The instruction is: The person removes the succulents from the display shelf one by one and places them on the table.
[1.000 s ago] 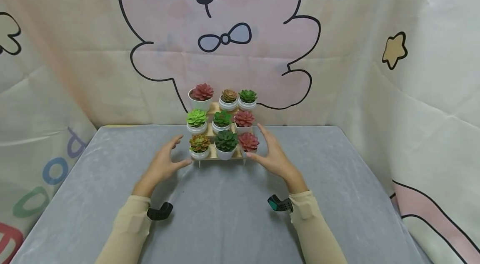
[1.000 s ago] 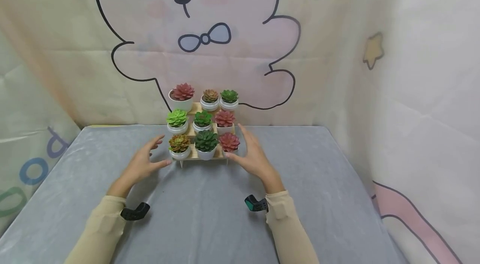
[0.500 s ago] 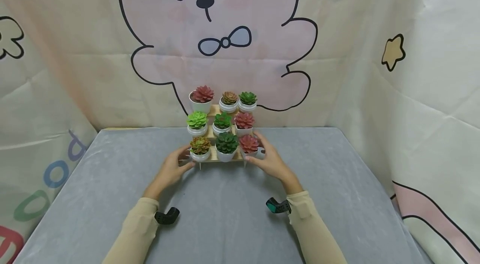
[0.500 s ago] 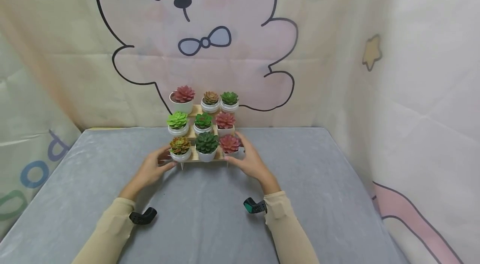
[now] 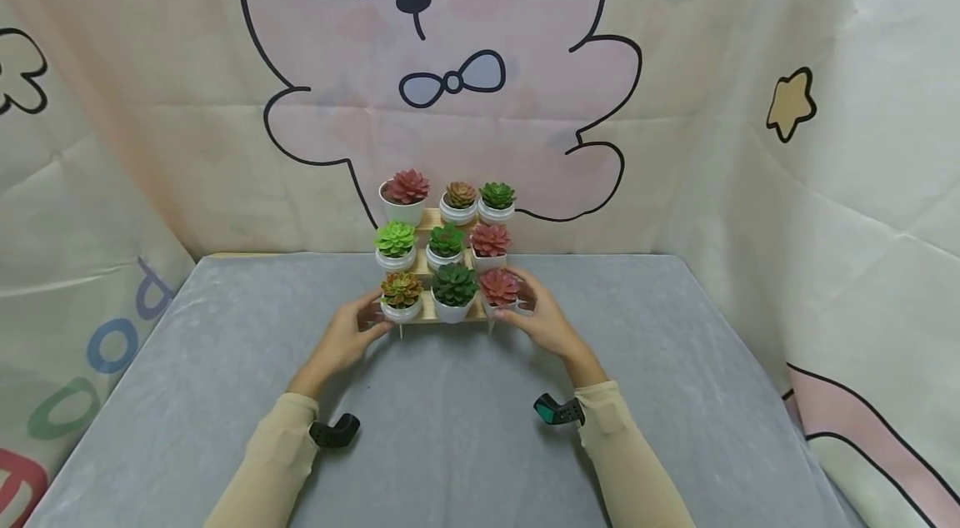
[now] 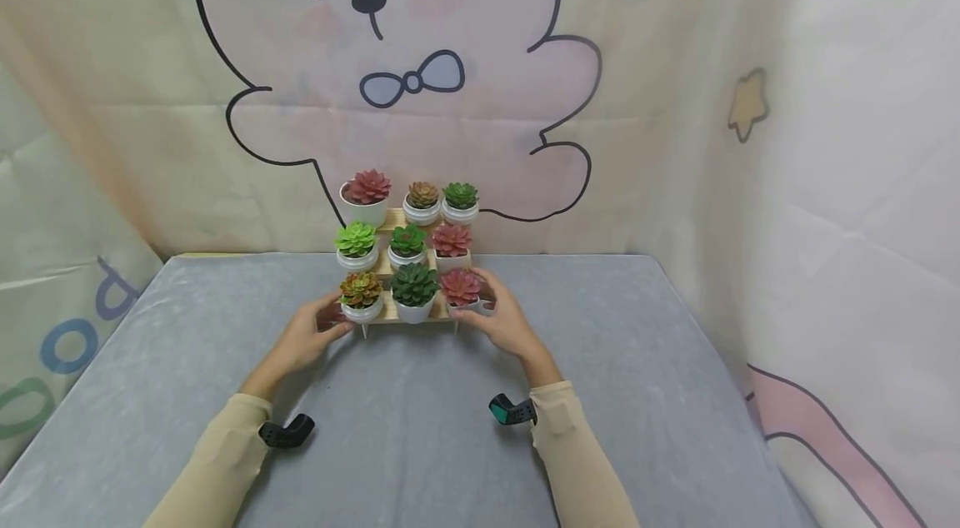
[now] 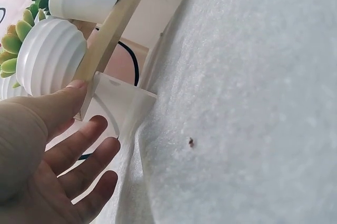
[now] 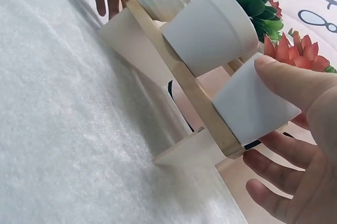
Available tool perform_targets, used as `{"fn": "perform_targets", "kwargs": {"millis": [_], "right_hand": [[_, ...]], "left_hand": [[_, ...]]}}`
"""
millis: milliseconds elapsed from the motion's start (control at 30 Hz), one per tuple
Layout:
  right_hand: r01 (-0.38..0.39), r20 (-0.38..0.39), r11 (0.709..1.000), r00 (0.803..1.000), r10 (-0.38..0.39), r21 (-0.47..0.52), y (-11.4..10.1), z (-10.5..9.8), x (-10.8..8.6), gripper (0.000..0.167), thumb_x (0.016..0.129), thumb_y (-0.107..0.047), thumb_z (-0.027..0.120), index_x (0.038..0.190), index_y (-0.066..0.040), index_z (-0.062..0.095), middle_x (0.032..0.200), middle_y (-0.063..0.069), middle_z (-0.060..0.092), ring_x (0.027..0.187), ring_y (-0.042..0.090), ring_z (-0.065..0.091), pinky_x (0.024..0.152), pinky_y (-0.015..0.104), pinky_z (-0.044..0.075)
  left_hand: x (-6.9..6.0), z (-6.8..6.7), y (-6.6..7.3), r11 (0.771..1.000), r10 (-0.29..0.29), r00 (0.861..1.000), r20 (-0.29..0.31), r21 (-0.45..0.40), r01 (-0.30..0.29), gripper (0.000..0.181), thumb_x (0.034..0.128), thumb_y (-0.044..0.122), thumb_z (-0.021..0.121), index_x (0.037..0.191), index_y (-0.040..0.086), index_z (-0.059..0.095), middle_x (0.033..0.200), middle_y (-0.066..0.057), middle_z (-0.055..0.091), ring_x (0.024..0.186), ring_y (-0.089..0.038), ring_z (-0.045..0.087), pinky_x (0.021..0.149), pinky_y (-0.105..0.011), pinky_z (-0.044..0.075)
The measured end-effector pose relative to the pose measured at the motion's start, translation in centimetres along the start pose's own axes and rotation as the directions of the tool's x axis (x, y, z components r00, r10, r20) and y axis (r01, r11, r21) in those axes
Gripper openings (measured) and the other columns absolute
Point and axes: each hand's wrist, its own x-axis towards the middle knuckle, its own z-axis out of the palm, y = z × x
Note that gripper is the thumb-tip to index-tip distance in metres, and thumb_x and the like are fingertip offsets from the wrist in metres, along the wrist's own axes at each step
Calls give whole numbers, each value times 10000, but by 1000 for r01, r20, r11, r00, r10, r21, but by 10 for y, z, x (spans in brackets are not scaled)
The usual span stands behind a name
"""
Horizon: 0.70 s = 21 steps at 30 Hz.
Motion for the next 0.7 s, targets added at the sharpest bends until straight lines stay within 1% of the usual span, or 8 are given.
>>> {"fn": "perform_targets", "kwargs": {"millis": [167, 233, 267, 400, 467, 533, 600, 700], "right_hand": [[25, -20, 1000, 999, -25, 17, 1, 0, -1, 680, 908, -53, 740, 1508, -27, 421, 1384, 270, 591, 1265, 424, 575, 1026, 606, 482], [31, -20, 999, 999, -30, 20, 0, 0, -1, 644, 908, -44, 737, 1484, -16, 451, 1361, 262, 610, 1241, 405, 592, 1011, 575, 503], [36, -20, 999, 999, -36, 16, 0, -1, -1, 621, 911, -46, 733, 1470, -9, 465, 1343, 259, 622, 1220, 384, 606, 996, 546, 517], [26, -27, 999, 999, -26, 21, 0, -1, -1, 557, 903, -39, 740, 1414, 2, 521, 1284, 245, 656, 1128, 220, 634, 923, 405, 540], [23, -36, 999, 999, -22, 25, 0, -1, -1, 552, 893, -32, 750, 1399, 9, 533, 1266, 248, 662, 1086, 138, 624, 895, 385, 536], [16, -41, 999, 999, -15, 29, 1, -1, -2, 554, 887, -30, 756, 1395, 12, 538, 1264, 253, 662, 1071, 96, 611, 891, 400, 537], [16, -44, 999, 999, -14, 31, 1, -2, -1, 559, 885, -28, 757, 1397, 14, 537, 1272, 256, 659, 1082, 110, 610, 900, 427, 536], [13, -44, 999, 999, -11, 36, 0, -2, -1, 558, 880, -29, 759, 1392, 10, 541, 1271, 254, 659, 1106, 188, 619, 895, 404, 535]], "left_hand": [[-1, 0, 1, 1000, -12, 1000, 4, -5, 12, 616, 956, 37, 674, 1497, -80, 403, 1291, -323, 637, 1136, -434, 668, 988, -526, 540], [-1, -1, 2, 1000, -11, 1000, 9, -9, 11, 616, 960, 36, 669, 1498, -87, 396, 1300, -330, 629, 1143, -441, 664, 992, -524, 539], [-1, -1, 2, 1000, -9, 1000, 12, -10, 10, 616, 960, 30, 665, 1498, -92, 391, 1304, -334, 625, 1146, -444, 662, 994, -522, 539], [0, -1, 2, 1000, -9, 1000, 17, -17, 9, 623, 957, 21, 665, 1498, -103, 383, 1319, -332, 618, 1152, -444, 661, 1003, -517, 536], [0, 0, 2, 1000, -13, 1000, 19, -19, 13, 625, 956, 22, 667, 1500, -99, 384, 1323, -324, 620, 1153, -438, 663, 1006, -514, 535], [-1, 0, 1, 1000, -18, 1000, 20, -22, 18, 625, 956, 21, 666, 1502, -93, 386, 1324, -315, 625, 1153, -429, 664, 1007, -511, 535], [0, 1, 1, 1000, -17, 1000, 21, -25, 17, 621, 957, 15, 662, 1504, -91, 386, 1324, -314, 626, 1156, -428, 664, 1008, -515, 534], [1, 1, 0, 1000, -9, 1000, 18, -29, 9, 619, 956, 7, 659, 1503, -92, 387, 1317, -315, 630, 1151, -427, 666, 1002, -522, 535]]}}
